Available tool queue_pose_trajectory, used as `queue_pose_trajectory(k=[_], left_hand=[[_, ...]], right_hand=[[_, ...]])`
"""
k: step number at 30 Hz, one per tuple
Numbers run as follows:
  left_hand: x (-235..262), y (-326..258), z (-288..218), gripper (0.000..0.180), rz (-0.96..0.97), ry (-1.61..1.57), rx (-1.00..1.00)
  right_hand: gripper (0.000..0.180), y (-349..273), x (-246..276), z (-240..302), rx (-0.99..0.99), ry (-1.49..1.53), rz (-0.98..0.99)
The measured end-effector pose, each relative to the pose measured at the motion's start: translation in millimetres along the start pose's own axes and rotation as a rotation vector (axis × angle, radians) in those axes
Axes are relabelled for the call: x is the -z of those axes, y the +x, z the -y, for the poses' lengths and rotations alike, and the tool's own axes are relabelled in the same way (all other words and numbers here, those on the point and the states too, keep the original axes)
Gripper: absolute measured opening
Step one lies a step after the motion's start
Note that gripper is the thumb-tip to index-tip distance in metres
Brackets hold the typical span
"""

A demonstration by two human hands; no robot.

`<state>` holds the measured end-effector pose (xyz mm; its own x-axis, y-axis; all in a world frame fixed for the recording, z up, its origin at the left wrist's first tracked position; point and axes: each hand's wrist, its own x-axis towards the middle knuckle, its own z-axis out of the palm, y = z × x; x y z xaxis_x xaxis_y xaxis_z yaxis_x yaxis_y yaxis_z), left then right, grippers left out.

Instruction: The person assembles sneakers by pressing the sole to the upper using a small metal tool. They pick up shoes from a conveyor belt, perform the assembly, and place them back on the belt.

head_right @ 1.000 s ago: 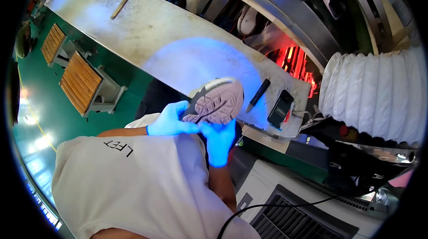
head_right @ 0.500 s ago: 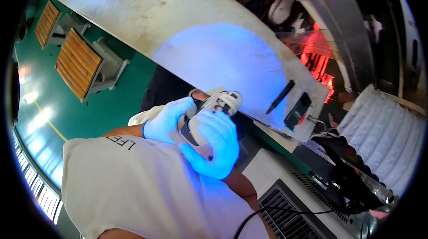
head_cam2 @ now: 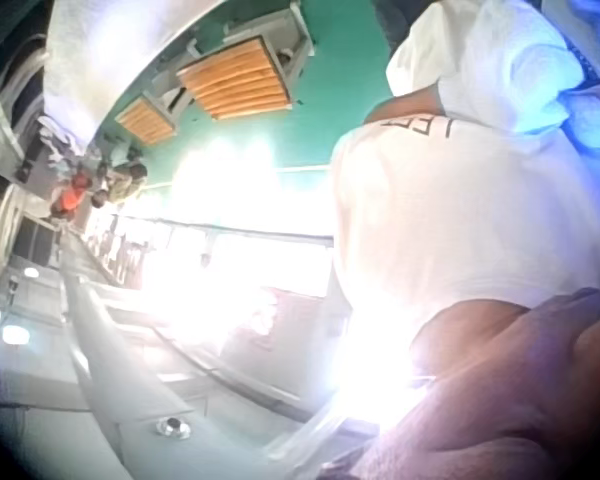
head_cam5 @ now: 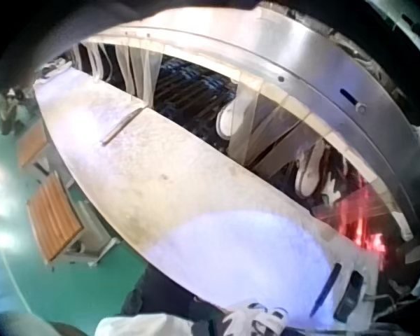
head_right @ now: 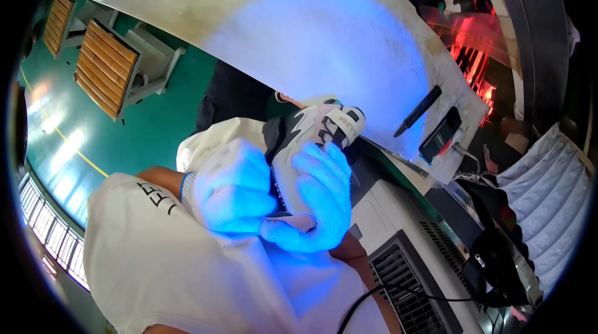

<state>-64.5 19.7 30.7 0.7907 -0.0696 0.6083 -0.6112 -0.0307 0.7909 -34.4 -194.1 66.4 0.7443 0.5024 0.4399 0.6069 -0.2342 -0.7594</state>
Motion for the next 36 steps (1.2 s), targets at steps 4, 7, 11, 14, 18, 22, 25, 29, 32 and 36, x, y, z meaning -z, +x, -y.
queue_pose_trajectory(k=[4,7,11,14,18,22,25,29,32,36], left_hand=[[-39,31,-15,0.043,-0.157,-0.003,0.052],[-39,28,0,0.036,0.166,0.048,-0.024],[-48,34,8,0.027,0.357,0.103,-0.027],[-55,43,6,0.020,0.488,0.137,-0.027],[-59,52,2,0.015,0.641,0.186,0.041],[-61,63,-5,0.016,0.650,0.072,0.167],[-59,67,-7,0.023,0.668,0.025,0.235],[-65,67,-24,0.045,0.644,0.107,0.534],[-71,47,-5,0.062,0.551,0.042,0.414],[-74,46,0,0.066,0.678,0.085,0.298]], right_hand=[[0.080,1,9,3,-0.011,0.047,0.014],[0.080,-11,15,4,-0.048,0.048,-0.020],[0.080,-26,27,-1,-0.079,0.094,-0.024],[0.080,-38,32,-5,-0.095,0.119,-0.055],[0.079,-53,35,-14,-0.091,0.148,-0.096],[0.079,-66,33,-17,-0.088,0.157,-0.152],[0.079,-79,29,-20,-0.091,0.159,-0.186],[0.079,-94,28,-27,-0.084,0.178,-0.204],[0.078,-106,26,-26,-0.117,0.169,-0.235],[0.078,-122,27,-16,-0.178,0.150,-0.286]])
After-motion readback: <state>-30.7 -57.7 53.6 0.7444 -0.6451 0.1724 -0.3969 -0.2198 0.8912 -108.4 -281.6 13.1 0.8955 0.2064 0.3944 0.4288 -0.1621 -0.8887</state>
